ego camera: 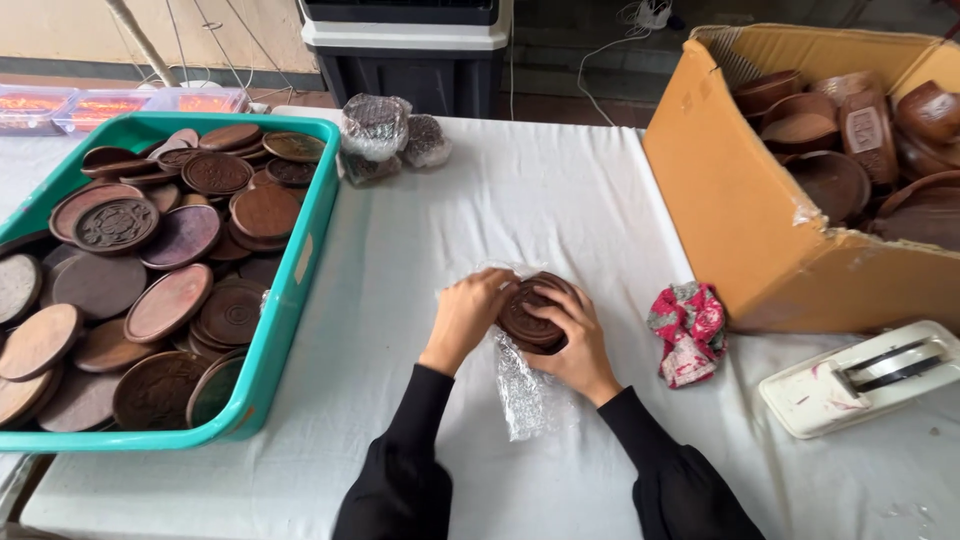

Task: The recorder wraps circular wooden coasters in bubble wrap and secures them with tape.

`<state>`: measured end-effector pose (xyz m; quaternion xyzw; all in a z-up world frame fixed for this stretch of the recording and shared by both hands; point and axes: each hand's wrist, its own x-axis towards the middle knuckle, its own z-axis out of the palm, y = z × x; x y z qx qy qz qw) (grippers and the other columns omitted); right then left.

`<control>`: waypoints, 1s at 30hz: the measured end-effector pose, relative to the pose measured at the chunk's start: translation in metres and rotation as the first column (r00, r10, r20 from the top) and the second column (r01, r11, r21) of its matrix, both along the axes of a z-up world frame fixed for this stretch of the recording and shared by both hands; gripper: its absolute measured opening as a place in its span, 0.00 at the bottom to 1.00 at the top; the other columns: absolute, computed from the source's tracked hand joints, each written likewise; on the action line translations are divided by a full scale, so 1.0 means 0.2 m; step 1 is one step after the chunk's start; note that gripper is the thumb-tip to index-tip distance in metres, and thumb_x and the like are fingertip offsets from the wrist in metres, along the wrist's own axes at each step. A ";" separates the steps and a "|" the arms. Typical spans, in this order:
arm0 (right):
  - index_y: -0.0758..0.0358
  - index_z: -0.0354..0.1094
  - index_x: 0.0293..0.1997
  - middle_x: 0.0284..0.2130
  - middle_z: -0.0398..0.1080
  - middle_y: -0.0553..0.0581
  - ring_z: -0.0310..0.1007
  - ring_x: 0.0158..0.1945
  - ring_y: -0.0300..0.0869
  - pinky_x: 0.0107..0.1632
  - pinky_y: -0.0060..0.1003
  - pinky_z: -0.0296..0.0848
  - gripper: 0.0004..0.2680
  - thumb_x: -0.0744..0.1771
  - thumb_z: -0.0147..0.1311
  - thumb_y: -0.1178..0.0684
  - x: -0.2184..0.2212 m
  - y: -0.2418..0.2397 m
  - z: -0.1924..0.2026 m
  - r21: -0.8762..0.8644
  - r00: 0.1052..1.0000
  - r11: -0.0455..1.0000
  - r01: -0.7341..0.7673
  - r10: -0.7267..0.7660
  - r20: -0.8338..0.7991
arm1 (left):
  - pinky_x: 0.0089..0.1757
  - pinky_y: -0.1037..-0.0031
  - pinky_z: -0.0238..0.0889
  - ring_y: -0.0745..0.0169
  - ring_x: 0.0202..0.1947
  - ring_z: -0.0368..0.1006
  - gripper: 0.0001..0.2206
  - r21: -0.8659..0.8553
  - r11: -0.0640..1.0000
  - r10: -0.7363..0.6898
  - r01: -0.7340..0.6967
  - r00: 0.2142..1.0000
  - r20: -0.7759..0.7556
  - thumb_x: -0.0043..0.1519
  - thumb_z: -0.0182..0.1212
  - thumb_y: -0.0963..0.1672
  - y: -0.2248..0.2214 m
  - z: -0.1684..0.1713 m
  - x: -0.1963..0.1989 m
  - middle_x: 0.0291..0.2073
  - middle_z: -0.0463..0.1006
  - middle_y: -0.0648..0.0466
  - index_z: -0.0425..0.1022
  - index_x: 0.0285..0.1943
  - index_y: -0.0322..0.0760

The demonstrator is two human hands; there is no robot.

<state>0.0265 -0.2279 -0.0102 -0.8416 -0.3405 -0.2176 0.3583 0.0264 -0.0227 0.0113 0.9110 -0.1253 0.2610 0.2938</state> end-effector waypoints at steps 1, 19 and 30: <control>0.57 0.77 0.50 0.61 0.68 0.52 0.58 0.70 0.55 0.71 0.53 0.60 0.23 0.52 0.71 0.50 0.02 0.00 0.00 -0.003 1.000 1.000 0.004 -0.004 0.005 | 0.36 0.67 0.73 0.56 0.37 0.79 0.09 -0.003 1.000 -0.004 0.004 1.000 0.005 0.66 0.61 0.46 -0.01 0.05 -0.04 0.42 0.83 0.55 0.81 0.48 0.40; 0.58 0.77 0.50 0.59 0.71 0.52 0.67 0.66 0.48 0.69 0.47 0.65 0.21 0.55 0.75 0.46 0.05 0.00 0.00 0.153 0.982 0.988 -0.011 0.039 -0.183 | 0.64 0.54 0.48 0.48 0.65 0.65 0.32 0.153 0.950 -0.283 0.274 0.958 0.043 0.45 0.69 0.44 -0.04 0.00 -0.24 0.62 0.71 0.46 0.73 0.63 0.35; 0.58 0.60 0.70 0.68 0.57 0.60 0.55 0.73 0.54 0.72 0.49 0.60 0.35 0.57 0.76 0.47 0.01 0.04 -0.05 0.120 0.986 0.992 0.035 -0.014 -0.169 | 0.70 0.60 0.49 0.57 0.70 0.61 0.29 0.507 0.862 -0.151 -0.005 0.952 0.266 0.56 0.65 0.42 -0.03 -0.32 -0.10 0.68 0.68 0.52 0.68 0.71 0.39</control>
